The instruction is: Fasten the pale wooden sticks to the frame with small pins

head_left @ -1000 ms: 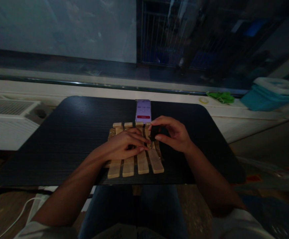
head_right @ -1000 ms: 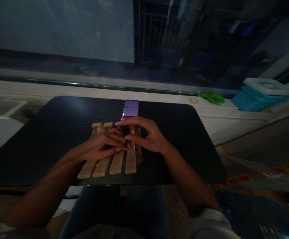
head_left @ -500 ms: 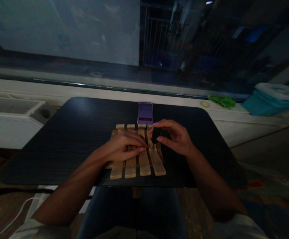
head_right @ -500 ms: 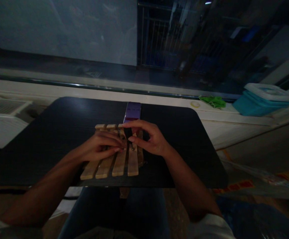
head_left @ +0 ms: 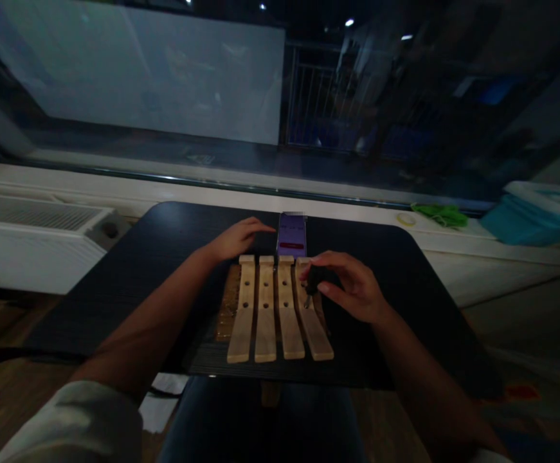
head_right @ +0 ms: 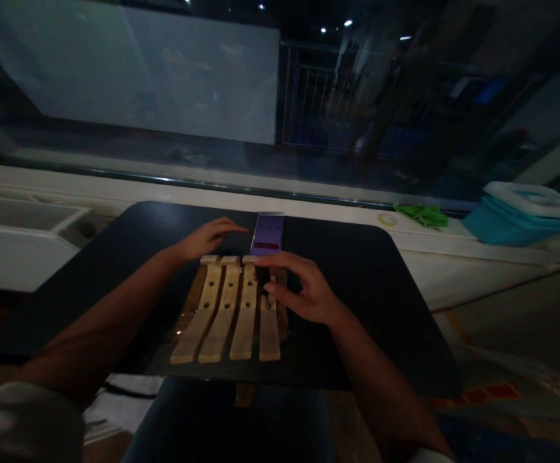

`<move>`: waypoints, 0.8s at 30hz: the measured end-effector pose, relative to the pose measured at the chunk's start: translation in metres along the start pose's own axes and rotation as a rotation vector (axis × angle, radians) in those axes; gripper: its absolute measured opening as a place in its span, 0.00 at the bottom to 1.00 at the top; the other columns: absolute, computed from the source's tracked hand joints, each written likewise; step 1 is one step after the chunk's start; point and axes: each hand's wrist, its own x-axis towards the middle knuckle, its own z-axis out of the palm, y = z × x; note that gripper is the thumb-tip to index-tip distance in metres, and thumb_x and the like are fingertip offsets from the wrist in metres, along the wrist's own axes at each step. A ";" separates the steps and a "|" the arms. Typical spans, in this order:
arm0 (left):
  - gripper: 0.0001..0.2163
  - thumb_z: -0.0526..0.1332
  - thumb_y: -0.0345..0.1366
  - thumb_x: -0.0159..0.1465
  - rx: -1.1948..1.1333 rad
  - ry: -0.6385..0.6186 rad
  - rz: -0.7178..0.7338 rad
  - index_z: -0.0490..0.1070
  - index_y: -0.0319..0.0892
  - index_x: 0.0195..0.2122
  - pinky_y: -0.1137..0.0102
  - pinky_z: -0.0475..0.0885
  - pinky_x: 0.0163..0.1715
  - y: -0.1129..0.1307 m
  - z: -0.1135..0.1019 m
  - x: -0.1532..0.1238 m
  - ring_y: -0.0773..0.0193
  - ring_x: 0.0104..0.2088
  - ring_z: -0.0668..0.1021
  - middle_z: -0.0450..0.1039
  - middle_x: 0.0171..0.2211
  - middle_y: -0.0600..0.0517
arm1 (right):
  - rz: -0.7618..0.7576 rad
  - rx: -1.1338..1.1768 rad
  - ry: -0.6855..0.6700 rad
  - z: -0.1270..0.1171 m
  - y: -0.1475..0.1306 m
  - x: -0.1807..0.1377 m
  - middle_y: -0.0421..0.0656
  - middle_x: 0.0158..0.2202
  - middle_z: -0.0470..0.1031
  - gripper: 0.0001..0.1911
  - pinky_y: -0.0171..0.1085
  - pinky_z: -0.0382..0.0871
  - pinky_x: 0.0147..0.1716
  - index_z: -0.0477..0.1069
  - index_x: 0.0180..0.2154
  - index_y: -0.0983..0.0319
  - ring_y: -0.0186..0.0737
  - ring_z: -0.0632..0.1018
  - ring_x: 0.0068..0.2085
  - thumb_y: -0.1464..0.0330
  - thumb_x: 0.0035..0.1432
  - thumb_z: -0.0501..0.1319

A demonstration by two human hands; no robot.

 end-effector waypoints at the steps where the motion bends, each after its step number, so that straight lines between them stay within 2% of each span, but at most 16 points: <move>1: 0.26 0.49 0.20 0.57 0.019 -0.017 -0.001 0.68 0.41 0.55 0.67 0.68 0.48 -0.006 0.006 0.004 0.63 0.45 0.73 0.68 0.42 0.48 | 0.001 0.005 -0.002 0.000 0.000 0.000 0.43 0.41 0.76 0.19 0.43 0.74 0.41 0.68 0.51 0.53 0.39 0.78 0.41 0.71 0.58 0.61; 7: 0.25 0.51 0.20 0.58 0.137 -0.084 -0.024 0.69 0.43 0.55 0.66 0.68 0.49 -0.023 0.025 0.013 0.63 0.43 0.72 0.64 0.40 0.49 | -0.017 0.025 -0.016 -0.001 -0.001 0.000 0.44 0.41 0.75 0.19 0.43 0.74 0.40 0.67 0.52 0.53 0.39 0.78 0.40 0.72 0.58 0.60; 13: 0.24 0.51 0.24 0.61 0.234 -0.150 -0.047 0.66 0.48 0.57 0.68 0.70 0.46 -0.021 0.022 0.014 0.62 0.43 0.74 0.64 0.44 0.50 | -0.002 0.042 -0.029 -0.001 0.001 -0.001 0.44 0.42 0.75 0.20 0.44 0.75 0.41 0.67 0.52 0.53 0.39 0.77 0.41 0.72 0.58 0.59; 24: 0.25 0.51 0.28 0.62 0.364 -0.196 -0.100 0.60 0.49 0.61 0.69 0.71 0.39 -0.010 0.020 0.017 0.59 0.41 0.76 0.66 0.45 0.48 | -0.009 -0.012 -0.013 0.000 -0.002 0.001 0.44 0.41 0.76 0.17 0.42 0.74 0.40 0.68 0.51 0.54 0.38 0.78 0.41 0.70 0.59 0.59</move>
